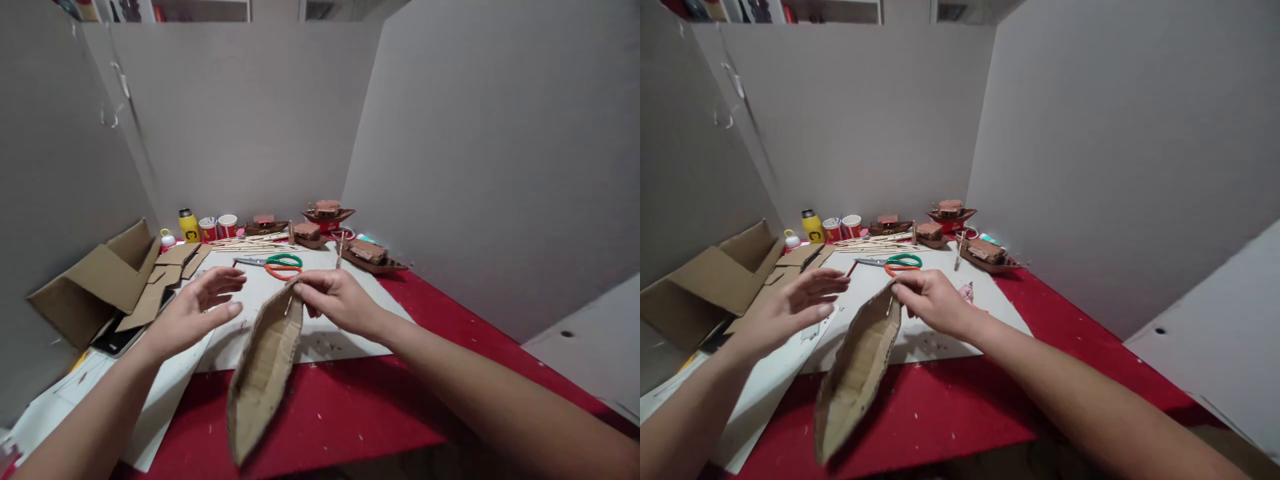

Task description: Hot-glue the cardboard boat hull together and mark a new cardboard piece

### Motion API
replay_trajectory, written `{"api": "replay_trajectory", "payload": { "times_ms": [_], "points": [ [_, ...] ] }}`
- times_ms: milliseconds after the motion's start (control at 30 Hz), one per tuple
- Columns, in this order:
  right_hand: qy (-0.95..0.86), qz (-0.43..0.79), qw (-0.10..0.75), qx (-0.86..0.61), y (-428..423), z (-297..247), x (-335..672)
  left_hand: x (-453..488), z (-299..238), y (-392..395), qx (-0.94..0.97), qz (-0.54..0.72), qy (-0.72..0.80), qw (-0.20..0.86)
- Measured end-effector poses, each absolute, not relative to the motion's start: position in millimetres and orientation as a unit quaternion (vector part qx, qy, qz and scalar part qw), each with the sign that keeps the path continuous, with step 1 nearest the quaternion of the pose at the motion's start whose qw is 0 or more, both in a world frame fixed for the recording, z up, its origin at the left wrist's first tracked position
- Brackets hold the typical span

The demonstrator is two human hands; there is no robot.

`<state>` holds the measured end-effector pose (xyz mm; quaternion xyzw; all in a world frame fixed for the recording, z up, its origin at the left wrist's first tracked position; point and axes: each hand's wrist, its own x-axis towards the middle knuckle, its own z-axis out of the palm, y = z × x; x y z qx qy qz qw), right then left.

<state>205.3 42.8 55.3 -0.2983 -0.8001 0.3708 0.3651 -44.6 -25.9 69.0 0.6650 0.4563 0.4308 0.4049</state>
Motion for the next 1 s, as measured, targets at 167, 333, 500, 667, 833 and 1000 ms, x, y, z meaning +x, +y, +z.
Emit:
{"api": "replay_trajectory", "payload": {
  "times_ms": [167,333,500,667,833,1000],
  "points": [
    [-0.872,0.339,0.284,-0.207,29,56,191,-8,65,-28,0.667,0.433,0.487,0.361],
    [-0.818,0.418,0.31,-0.244,22,49,186,4,62,-47,0.657,0.412,0.526,0.349],
    [-0.744,0.508,0.322,-0.29,12,38,185,11,49,-59,0.678,0.402,0.538,0.298],
    [-0.728,0.512,0.322,-0.322,1,35,190,15,37,-60,0.672,0.407,0.548,0.287],
    [-0.766,0.43,0.36,-0.313,-3,35,193,16,33,-58,0.671,0.422,0.539,0.285],
    [-0.794,0.371,0.382,-0.293,-4,33,190,17,31,-60,0.7,0.437,0.523,0.212]
  ]
}}
